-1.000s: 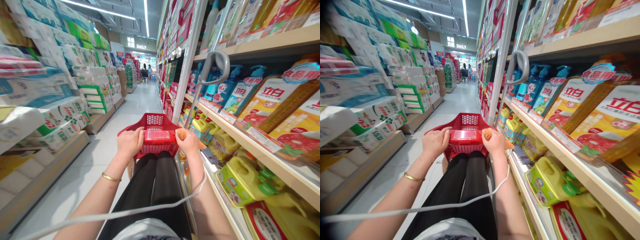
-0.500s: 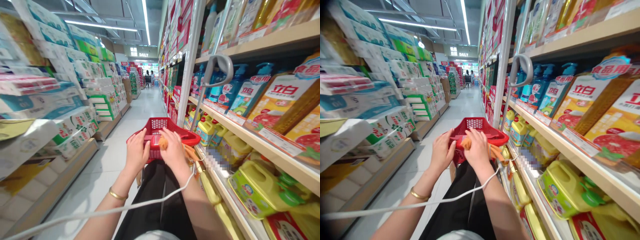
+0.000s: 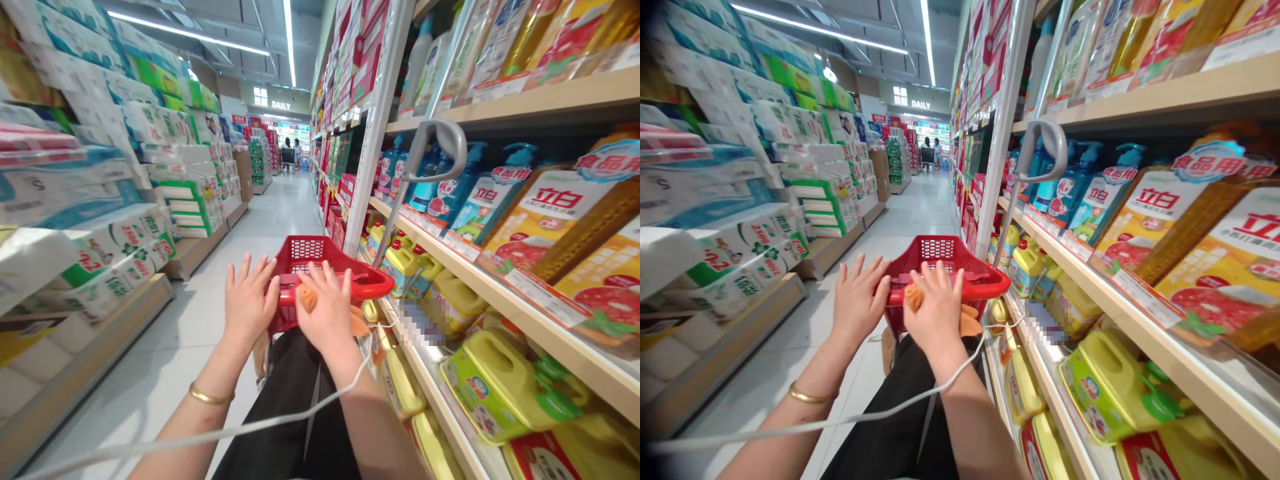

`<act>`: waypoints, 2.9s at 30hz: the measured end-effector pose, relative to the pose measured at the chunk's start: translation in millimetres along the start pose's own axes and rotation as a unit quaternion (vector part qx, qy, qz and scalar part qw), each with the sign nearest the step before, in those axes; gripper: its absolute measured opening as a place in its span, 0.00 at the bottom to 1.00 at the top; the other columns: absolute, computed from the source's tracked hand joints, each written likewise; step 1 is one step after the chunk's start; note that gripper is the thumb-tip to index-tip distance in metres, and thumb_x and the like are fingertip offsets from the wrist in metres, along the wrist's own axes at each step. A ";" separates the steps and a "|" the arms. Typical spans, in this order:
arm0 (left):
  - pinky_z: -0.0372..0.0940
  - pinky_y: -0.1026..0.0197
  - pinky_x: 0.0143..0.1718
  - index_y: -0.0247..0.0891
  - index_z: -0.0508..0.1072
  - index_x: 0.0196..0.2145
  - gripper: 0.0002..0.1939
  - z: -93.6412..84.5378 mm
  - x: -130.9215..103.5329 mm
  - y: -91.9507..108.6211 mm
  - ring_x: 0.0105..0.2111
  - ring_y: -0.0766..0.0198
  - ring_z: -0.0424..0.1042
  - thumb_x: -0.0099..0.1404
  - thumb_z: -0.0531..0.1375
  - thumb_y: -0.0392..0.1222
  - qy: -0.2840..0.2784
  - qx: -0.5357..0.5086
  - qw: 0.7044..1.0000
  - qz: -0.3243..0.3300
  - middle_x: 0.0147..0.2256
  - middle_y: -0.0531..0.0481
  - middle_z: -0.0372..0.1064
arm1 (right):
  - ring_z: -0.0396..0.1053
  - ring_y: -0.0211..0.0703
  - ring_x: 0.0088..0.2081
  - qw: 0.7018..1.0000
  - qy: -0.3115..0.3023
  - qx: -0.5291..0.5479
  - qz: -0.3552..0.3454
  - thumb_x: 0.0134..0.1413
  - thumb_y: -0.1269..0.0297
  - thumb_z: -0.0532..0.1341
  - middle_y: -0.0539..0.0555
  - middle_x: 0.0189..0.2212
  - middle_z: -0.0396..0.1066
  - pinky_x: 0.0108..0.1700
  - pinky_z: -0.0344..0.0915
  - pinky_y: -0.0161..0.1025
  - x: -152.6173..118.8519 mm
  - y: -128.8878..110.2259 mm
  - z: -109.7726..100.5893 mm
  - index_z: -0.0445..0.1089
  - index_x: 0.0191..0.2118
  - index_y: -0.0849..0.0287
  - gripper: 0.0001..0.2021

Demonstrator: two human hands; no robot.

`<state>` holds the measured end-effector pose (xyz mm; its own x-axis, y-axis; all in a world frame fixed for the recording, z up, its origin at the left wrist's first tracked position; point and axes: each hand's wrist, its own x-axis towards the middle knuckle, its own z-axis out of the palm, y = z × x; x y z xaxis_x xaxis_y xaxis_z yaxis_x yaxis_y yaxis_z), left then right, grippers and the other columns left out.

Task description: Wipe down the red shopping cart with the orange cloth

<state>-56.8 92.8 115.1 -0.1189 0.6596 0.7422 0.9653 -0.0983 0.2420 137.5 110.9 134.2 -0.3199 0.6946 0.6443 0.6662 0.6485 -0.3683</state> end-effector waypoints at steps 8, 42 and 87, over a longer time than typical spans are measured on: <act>0.44 0.29 0.74 0.45 0.73 0.66 0.25 -2.3 -2.2 4.5 0.74 0.41 0.56 0.78 0.50 0.49 -0.007 0.002 1.000 -0.001 0.68 0.45 0.68 | 0.45 0.69 0.77 0.977 0.132 -0.065 0.154 0.72 0.54 0.56 0.57 0.74 0.60 0.69 0.24 0.87 -11.7 62.5 -22.7 0.77 0.61 0.46 0.19; 0.59 0.40 0.70 0.43 0.78 0.60 0.25 -9.0 -3.0 -18.1 0.69 0.48 0.65 0.79 0.48 0.51 -0.015 -0.051 0.999 -0.003 0.63 0.46 0.74 | 0.65 0.56 0.70 0.993 0.081 -0.015 0.084 0.72 0.61 0.57 0.56 0.63 0.75 0.77 0.28 0.72 -27.9 42.2 -33.3 0.77 0.59 0.53 0.17; 0.54 0.37 0.72 0.43 0.77 0.62 0.25 -6.3 -3.4 -7.1 0.71 0.45 0.62 0.79 0.48 0.51 -0.051 -0.033 0.998 0.008 0.64 0.47 0.73 | 0.50 0.55 0.77 0.999 0.005 -0.029 0.044 0.75 0.56 0.54 0.53 0.71 0.66 0.77 0.22 0.71 -14.5 -3.9 -8.2 0.74 0.64 0.51 0.20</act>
<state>-64.8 86.6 114.8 -0.0764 0.7295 0.6797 0.9488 -0.1564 0.2744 145.1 95.8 131.8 -0.2527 0.7448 0.6176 0.7288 0.5664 -0.3848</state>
